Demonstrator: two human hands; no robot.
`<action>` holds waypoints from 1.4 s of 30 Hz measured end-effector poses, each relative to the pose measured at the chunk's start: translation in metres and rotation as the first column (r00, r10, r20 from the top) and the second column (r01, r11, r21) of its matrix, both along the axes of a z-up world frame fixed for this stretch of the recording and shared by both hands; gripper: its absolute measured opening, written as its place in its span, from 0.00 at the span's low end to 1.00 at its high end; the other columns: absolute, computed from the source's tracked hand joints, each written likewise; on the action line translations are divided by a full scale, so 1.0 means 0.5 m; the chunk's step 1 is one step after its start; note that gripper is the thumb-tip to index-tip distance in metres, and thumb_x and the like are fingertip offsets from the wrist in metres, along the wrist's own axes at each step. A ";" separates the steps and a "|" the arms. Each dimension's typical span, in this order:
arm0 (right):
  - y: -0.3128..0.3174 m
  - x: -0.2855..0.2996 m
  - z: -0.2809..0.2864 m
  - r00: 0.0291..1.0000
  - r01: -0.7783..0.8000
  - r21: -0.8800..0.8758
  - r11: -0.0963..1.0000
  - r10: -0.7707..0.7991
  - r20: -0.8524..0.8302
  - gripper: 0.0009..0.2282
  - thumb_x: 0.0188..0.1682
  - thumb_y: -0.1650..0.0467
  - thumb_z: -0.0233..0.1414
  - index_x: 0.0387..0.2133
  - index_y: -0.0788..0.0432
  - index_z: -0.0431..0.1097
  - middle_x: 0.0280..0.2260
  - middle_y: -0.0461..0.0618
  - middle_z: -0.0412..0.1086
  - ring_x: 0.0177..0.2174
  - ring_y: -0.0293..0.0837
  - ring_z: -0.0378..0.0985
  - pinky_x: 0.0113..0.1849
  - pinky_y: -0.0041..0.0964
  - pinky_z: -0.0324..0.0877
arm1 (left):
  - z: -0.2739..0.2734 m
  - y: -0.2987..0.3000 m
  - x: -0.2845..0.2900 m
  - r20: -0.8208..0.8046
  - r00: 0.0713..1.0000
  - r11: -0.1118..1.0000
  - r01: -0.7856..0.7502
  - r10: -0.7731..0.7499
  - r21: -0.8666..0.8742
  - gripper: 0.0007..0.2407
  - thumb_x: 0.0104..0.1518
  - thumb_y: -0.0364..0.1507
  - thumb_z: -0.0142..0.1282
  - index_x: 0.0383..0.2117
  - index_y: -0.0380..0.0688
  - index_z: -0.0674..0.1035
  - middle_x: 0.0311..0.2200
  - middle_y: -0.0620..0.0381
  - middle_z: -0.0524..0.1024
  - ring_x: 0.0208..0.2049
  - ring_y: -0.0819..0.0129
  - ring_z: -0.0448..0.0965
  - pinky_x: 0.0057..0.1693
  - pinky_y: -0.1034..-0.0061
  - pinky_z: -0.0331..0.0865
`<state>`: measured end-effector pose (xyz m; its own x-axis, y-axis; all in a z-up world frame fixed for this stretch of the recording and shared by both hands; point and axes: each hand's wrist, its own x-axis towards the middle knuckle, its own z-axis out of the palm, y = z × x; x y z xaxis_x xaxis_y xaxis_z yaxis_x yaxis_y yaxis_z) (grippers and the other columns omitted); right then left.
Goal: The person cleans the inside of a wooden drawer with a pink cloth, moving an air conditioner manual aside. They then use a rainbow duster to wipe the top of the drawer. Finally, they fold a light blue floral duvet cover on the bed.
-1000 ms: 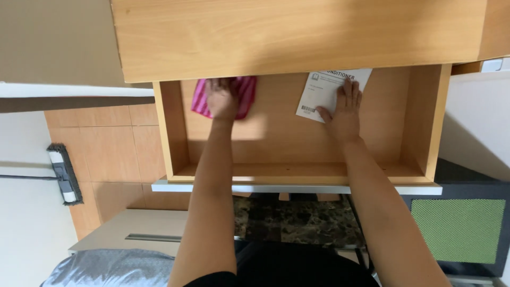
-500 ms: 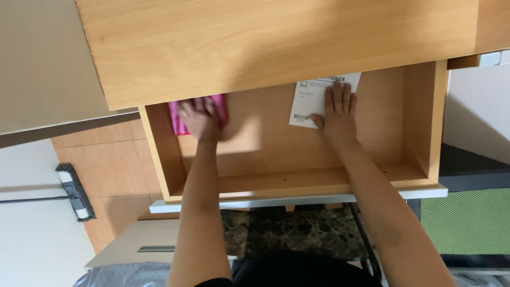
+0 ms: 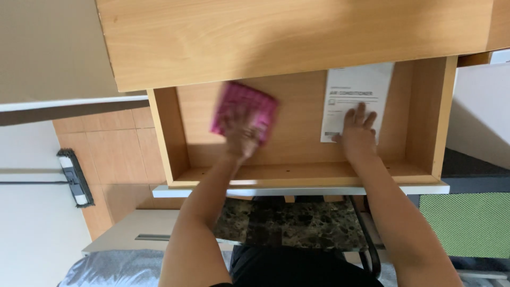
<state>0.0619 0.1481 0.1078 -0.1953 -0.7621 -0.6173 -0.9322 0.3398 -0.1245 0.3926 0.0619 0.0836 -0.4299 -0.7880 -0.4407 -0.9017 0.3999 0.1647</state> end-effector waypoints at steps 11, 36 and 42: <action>0.018 0.011 -0.024 0.999 0.023 0.002 1.000 -0.023 -0.024 0.42 0.46 0.63 0.61 0.69 0.66 0.44 0.72 0.70 0.26 0.66 0.81 0.33 0.53 0.77 0.61 | 0.019 0.114 -0.162 0.252 0.547 0.480 -0.830 0.798 0.283 0.46 0.56 0.57 0.47 0.72 0.56 0.30 0.71 0.40 0.12 0.65 0.19 0.08 0.58 0.13 0.31; 0.140 0.072 0.022 0.997 -0.064 0.021 0.998 0.063 0.043 0.49 0.43 0.49 0.55 0.72 0.56 0.34 0.73 0.57 0.20 0.68 0.70 0.18 0.55 0.88 0.37 | 0.093 0.232 -0.163 0.157 0.742 0.684 -0.664 0.652 0.301 0.43 0.58 0.50 0.52 0.73 0.57 0.36 0.73 0.48 0.17 0.71 0.29 0.17 0.59 0.13 0.36; 0.152 0.073 0.010 0.989 -0.145 -0.038 0.989 0.146 0.026 0.49 0.43 0.46 0.53 0.71 0.58 0.36 0.73 0.56 0.21 0.68 0.69 0.20 0.56 0.87 0.35 | -0.023 0.220 -0.105 0.069 0.844 0.846 -0.533 0.532 -0.013 0.39 0.60 0.49 0.50 0.73 0.46 0.46 0.74 0.42 0.31 0.73 0.35 0.30 0.65 0.21 0.36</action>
<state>0.0986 0.2242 0.1125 -0.0638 -0.8031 -0.5924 -0.9673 0.1959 -0.1613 0.3399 0.1716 0.0718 0.0857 -0.8840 -0.4596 -0.9846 -0.1457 0.0967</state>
